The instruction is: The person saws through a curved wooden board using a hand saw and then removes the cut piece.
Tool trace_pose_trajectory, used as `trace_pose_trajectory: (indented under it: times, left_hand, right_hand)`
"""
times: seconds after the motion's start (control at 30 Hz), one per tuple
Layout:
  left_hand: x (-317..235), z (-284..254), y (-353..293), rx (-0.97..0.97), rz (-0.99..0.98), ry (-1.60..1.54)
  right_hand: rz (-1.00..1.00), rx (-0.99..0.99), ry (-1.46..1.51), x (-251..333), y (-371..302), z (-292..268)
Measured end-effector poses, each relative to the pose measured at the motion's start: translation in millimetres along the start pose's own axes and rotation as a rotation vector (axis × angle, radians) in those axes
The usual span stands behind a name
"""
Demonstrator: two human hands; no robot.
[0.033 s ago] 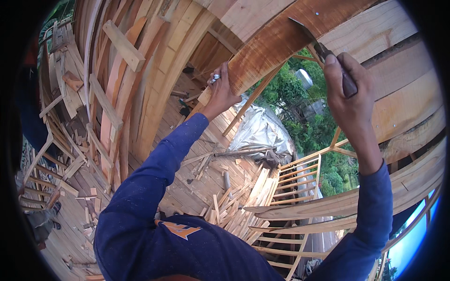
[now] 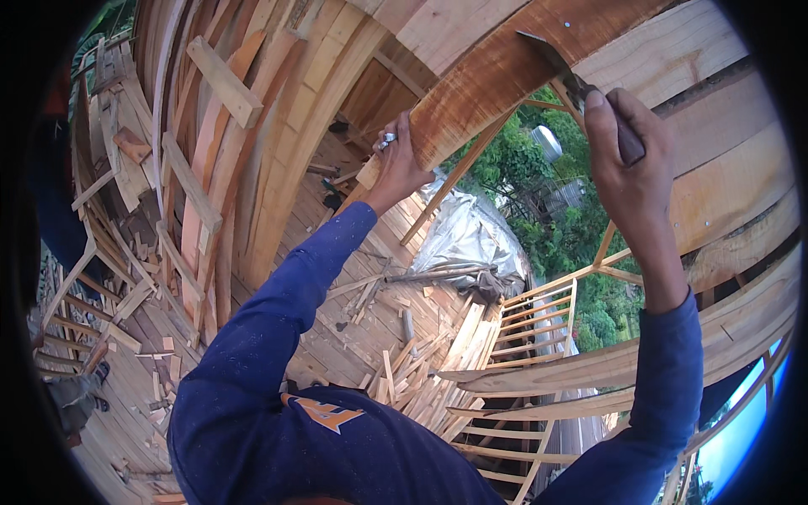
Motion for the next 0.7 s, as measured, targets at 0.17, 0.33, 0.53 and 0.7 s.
trace_pose_trajectory:
  times: [0.17, 0.33, 0.53, 0.7]
  left_hand:
    - [7.9, -5.0, -12.6, -0.011, -0.002, 0.038]
    - [-1.9, 0.0, -10.3, 0.001, 0.025, -0.006]
    - [-2.9, 3.6, -4.1, 0.003, 0.040, -0.014]
    - [5.0, -7.9, -7.0, -0.020, 0.024, 0.016]
  right_hand:
    - [0.012, 0.146, -0.072, 35.1, -27.0, -31.4]
    - [0.204, -0.122, -0.037, 58.1, -96.4, -110.4]
    - [0.007, -0.042, 0.049, 19.7, 4.9, -27.9]
    - [0.033, -0.022, 0.014, 40.9, -31.2, -61.1]
Point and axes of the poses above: each hand's wrist, its own y-axis towards the middle knuckle, its own z-axis out of the palm, x = y × z, the point moved 9 cm from there along y, towards the middle knuckle, and after that the axes turned 5 degrees about -y, right-handed, at the moved point
